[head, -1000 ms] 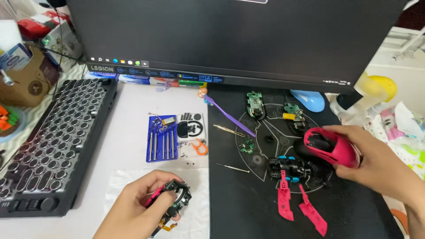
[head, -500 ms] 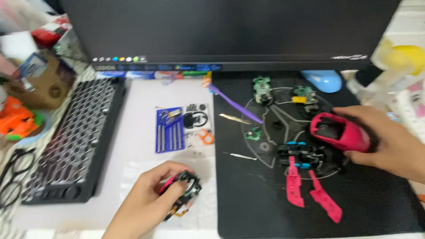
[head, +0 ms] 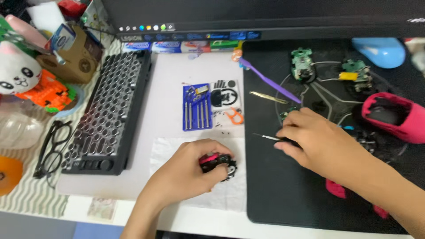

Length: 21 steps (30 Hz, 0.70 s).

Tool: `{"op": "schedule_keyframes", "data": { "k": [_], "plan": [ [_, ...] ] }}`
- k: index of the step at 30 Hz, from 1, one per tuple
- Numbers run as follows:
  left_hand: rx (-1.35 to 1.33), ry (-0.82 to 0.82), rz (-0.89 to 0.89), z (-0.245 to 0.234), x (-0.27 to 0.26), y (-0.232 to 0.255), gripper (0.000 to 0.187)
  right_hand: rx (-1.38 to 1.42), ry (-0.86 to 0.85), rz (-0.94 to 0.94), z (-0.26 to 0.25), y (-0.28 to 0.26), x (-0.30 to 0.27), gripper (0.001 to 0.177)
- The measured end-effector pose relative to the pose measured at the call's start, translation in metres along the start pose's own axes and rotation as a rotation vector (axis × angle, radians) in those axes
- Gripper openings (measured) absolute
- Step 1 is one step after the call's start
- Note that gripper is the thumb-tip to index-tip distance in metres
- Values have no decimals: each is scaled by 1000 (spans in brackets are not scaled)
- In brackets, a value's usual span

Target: The person uses a screwdriver and a brush to clean and reassemble a computer mouse on a desk.

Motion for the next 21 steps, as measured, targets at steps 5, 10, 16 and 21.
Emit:
{"op": "schedule_keyframes", "data": {
  "k": [5,10,16,21],
  "plan": [
    [-39,5,85,1,3,-11,34,49,-52,85,2,-7,8,10],
    [-394,70,125,13,14,-25,36,330,126,483,-26,-46,2,14],
    [-603,144,-38,25,10,-21,43,735,193,263,-9,-69,-2,34],
    [-846,115,80,45,11,-17,41,628,248,204,-5,-83,1,43]
  ]
}}
Point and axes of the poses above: each hand's wrist, its own x-axis towards the middle knuckle, its own z-axis out of the palm, y = z × x, the point moved 5 cm from there along x, towards the middle knuckle, and after that the axes turned 14 degrees about x, right-handed, at the moved point
